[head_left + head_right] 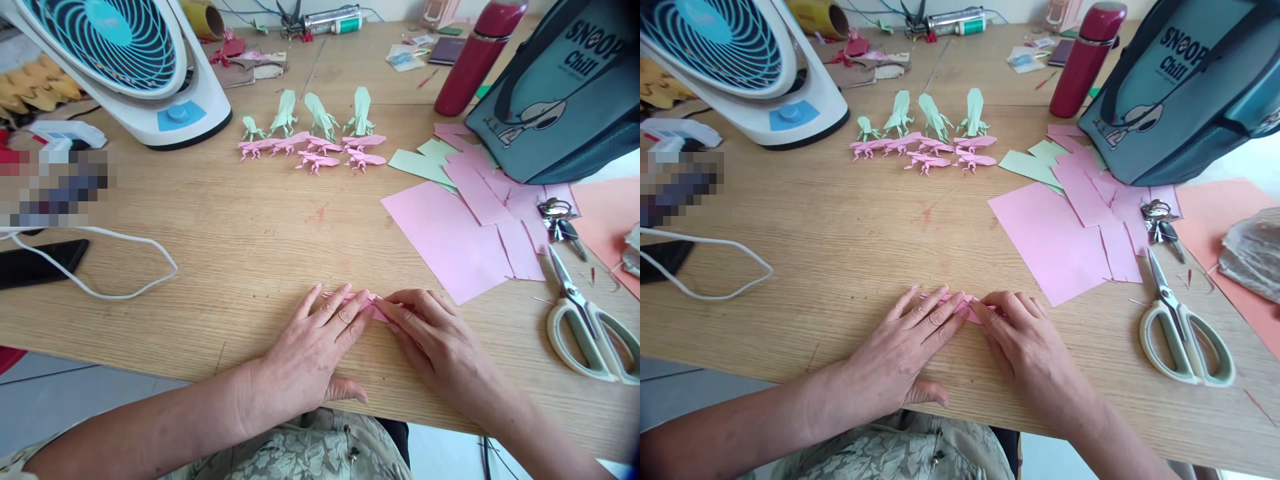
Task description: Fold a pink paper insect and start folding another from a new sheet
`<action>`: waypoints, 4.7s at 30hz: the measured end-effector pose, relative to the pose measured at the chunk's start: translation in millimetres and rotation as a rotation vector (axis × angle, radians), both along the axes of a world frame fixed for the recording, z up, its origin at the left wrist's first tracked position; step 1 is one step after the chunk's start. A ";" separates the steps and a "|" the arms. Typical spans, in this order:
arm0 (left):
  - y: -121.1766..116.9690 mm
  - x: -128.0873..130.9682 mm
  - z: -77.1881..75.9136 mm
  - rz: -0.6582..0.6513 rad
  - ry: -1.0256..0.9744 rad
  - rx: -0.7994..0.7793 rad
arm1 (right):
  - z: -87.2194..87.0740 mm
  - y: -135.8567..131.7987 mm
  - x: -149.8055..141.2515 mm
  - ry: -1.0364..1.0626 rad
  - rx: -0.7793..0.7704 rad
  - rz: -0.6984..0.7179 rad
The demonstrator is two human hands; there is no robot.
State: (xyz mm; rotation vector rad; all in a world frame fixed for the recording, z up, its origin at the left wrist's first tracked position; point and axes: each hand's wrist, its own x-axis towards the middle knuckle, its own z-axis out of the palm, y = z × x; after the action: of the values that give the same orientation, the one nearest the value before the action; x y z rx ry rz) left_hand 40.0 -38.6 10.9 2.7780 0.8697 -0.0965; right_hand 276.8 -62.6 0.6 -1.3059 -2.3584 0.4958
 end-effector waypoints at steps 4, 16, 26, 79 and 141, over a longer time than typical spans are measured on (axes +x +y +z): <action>-1.6 1.2 -3.6 -0.014 -0.067 -0.022 | -3.4 -6.1 5.3 0.077 0.031 -0.039; -0.1 2.6 -5.3 -0.020 -0.065 -0.008 | -8.0 -16.5 14.1 -0.137 0.179 0.125; 2.0 1.0 -6.4 -0.039 -0.076 0.007 | -5.4 -16.3 8.3 -0.198 0.212 0.109; -69.6 -45.5 -25.4 -0.005 -0.092 0.160 | -34.9 -90.7 -59.0 -0.149 0.582 -0.169; 48.8 -3.2 -7.8 -0.300 -0.417 0.336 | -8.1 -14.6 -31.2 -0.061 0.319 -0.084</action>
State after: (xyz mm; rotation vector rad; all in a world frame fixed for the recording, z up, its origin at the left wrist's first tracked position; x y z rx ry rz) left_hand 36.9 10.2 3.1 3.0403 0.3903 0.6102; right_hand 245.6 -77.2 -7.4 -1.2765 -2.3014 0.0507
